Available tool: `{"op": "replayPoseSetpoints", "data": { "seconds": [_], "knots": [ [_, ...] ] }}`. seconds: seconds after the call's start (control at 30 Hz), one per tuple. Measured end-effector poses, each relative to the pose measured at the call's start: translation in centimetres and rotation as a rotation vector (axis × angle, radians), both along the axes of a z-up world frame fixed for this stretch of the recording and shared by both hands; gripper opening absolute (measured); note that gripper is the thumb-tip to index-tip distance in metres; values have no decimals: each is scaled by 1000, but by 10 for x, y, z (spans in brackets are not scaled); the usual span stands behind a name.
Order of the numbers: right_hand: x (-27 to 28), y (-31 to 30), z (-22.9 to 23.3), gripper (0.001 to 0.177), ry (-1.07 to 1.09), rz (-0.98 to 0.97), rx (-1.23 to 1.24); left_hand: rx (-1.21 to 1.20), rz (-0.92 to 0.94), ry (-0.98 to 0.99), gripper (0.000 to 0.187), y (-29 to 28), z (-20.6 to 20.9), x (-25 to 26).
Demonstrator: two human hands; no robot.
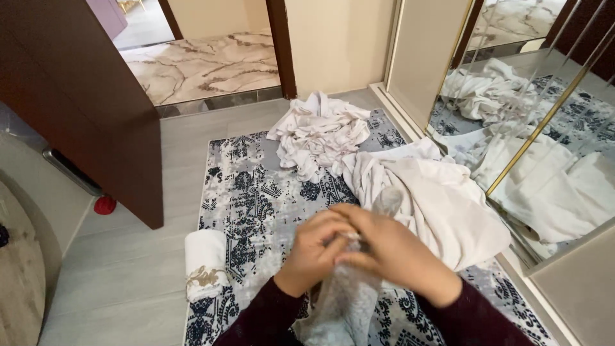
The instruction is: Folding various white and patterned linens and towels while sitting on a rug.
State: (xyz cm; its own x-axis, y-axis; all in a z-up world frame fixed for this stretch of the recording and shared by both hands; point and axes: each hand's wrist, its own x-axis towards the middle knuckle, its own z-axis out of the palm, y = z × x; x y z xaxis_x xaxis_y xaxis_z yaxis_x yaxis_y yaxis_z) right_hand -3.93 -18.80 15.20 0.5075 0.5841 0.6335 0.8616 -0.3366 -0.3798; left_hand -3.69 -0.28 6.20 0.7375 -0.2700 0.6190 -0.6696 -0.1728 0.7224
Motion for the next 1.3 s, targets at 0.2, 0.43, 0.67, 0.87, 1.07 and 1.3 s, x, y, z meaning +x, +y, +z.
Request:
{"op": "replayPoseSetpoints", "data": {
  "seconds": [0.2,0.43,0.67,0.87,1.07,1.3],
  "knots": [
    [24,-5,-23,26,286,-167,22,-84,189,190,15,-2,-49,-6],
    [16,-9,-13,23,27,42,-36,-116,181,283,36,13,-113,-15],
    [31,-57,-22,26,-129,77,45,396,5,498,36,73,-156,-6],
    [69,-103,-32,47,316,-206,-41,722,285,302,17,186,-154,-2],
    [115,-96,-137,31,259,-312,71,653,860,-267,20,221,-91,-22],
    [91,-106,-273,35,857,-55,-61,684,627,-211,22,276,-218,-60]
  ]
}}
